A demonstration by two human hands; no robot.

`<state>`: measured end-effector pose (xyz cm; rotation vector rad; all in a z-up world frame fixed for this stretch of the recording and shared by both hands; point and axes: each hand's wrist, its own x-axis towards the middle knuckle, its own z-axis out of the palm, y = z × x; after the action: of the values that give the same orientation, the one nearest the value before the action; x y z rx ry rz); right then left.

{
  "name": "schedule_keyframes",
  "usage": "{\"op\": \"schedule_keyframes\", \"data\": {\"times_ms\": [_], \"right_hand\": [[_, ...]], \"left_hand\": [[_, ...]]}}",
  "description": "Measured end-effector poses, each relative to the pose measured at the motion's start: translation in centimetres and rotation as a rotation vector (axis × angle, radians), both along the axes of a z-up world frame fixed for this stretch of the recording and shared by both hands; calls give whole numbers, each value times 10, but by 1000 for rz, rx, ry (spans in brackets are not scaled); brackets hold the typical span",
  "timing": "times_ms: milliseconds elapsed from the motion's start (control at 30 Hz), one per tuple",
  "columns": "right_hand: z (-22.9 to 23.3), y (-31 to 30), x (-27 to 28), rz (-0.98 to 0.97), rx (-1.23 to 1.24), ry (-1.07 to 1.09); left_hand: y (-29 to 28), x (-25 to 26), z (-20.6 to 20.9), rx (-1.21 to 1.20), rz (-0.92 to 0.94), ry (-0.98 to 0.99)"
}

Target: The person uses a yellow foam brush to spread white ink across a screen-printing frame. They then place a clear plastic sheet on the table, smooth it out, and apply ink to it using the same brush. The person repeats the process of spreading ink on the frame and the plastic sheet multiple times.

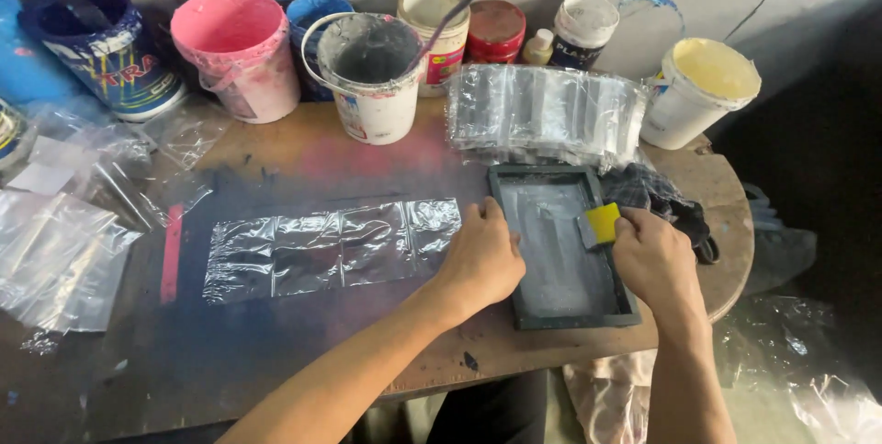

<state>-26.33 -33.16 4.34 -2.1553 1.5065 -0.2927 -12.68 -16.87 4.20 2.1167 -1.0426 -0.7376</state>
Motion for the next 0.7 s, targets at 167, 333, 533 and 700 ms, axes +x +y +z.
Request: {"op": "schedule_keyframes", "data": {"times_ms": [167,333,533,700], "right_hand": [[-4,6,2,41,46,-24],[22,40,15,111,6,-21],[27,74,49,251,-1,-49],[13,80,74,363,-63,-103]], "left_hand": [[3,4,1,6,5,17],[32,12,23,4,39,29],[82,44,31,-47,129,-72],[101,74,12,-20,150,-69]]}}
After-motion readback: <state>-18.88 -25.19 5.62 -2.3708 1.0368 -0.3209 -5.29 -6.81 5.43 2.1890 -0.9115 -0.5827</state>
